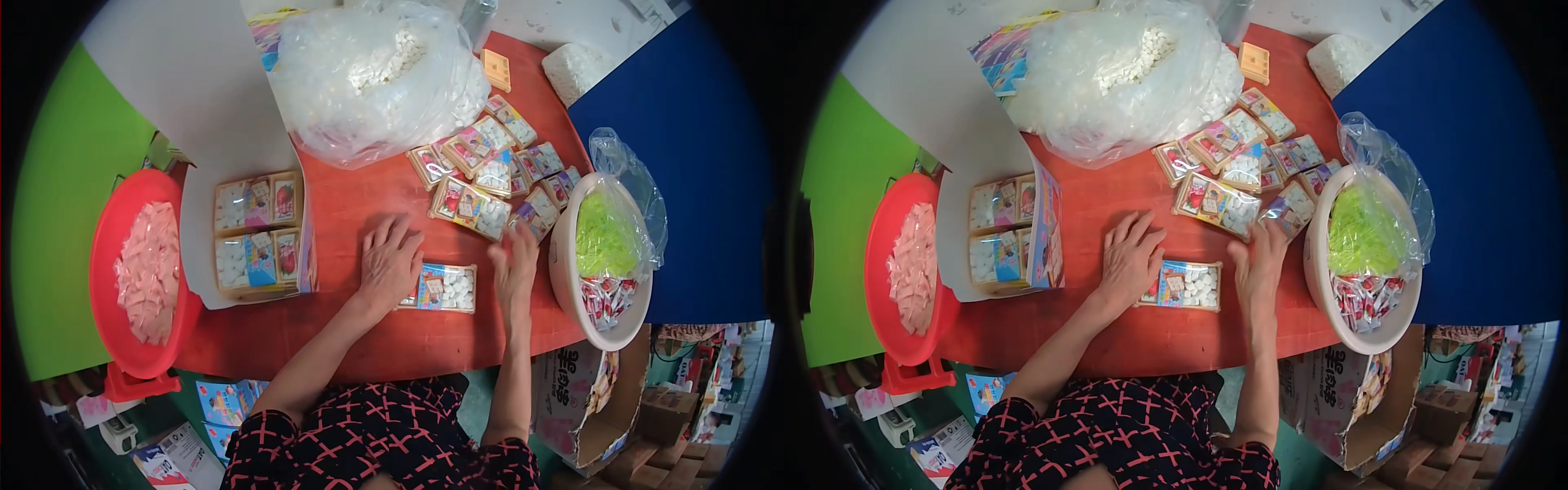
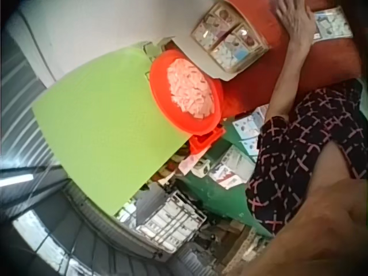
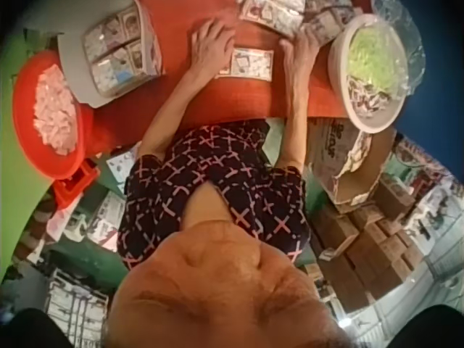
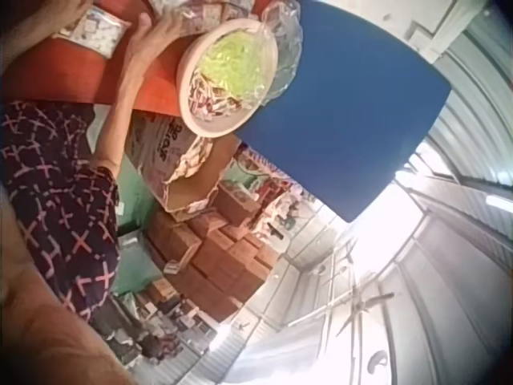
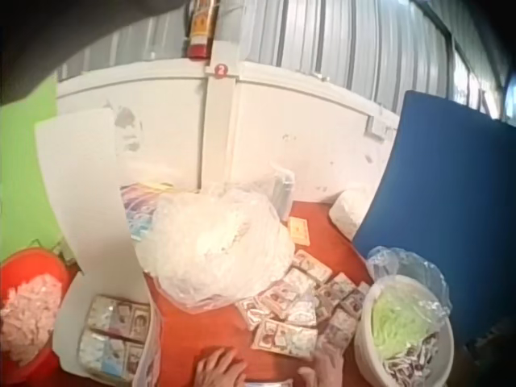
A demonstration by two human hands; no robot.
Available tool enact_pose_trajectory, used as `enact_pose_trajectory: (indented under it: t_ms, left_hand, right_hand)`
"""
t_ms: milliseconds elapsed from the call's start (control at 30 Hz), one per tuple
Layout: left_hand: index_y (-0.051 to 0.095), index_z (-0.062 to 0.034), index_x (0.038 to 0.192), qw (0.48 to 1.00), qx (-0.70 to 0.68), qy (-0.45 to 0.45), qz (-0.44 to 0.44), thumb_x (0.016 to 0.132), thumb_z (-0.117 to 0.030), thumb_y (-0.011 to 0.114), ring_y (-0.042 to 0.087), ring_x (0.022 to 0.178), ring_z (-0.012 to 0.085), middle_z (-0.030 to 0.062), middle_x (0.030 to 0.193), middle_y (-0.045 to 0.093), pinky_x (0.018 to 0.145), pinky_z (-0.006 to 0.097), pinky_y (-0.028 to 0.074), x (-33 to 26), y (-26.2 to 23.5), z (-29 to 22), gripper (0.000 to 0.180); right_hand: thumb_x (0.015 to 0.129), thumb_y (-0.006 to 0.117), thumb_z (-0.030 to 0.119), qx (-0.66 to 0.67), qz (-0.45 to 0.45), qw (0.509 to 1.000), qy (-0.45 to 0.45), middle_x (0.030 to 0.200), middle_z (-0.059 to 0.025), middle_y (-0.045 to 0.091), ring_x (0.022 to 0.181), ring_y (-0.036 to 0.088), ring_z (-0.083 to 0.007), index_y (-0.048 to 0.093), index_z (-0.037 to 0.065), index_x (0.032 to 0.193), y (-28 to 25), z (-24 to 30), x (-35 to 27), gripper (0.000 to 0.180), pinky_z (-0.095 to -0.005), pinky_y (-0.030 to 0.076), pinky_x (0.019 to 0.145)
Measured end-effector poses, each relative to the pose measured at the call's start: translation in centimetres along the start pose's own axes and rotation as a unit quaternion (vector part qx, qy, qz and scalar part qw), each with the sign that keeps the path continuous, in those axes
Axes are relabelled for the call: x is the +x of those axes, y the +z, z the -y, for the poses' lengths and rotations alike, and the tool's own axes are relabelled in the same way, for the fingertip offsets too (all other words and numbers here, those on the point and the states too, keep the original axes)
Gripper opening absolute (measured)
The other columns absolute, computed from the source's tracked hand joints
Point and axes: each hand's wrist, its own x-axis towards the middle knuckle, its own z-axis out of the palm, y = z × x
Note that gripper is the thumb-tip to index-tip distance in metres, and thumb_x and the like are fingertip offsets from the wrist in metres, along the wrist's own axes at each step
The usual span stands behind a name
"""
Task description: Packaging individual snack packets into a cardboard display box.
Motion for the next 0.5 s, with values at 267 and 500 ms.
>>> enact_pose_trajectory:
  t_ms: [267, 500]
  left_hand:
    - [0.044, -0.0026, 0.125, 0.993, -0.004, 0.117, -0.005, 0.079, -0.018, 0.063, 0.034, 0.126, 0.0354, 0.0155, 0.134, 0.040, 0.100, 0.048, 0.029, 8.1, 0.9, -2.7, 0.052]
    - [0.043, -0.0022, 0.125, 0.985, 0.060, 0.082, 0.142, 0.078, -0.023, 0.065, 0.030, 0.130, 0.0351, 0.0180, 0.138, 0.035, 0.103, 0.048, 0.026, 3.8, 1.5, -1.2, 0.056]
  right_hand:
    - [0.081, 0.066, 0.015, 0.070, 0.009, 0.994, 0.085, 0.125, -0.0209, 0.046, 0.114, 0.044, -0.0365, 0.052, -0.002, 0.114, -1.1, 1.9, -7.4, 0.040, -0.0414, 0.039, 0.094]
    - [0.079, 0.065, 0.011, 0.155, 0.020, 0.981, 0.112, 0.117, -0.0227, 0.052, 0.110, 0.047, -0.0381, 0.052, -0.003, 0.114, -0.5, -0.8, -3.2, 0.040, -0.0414, 0.039, 0.092]
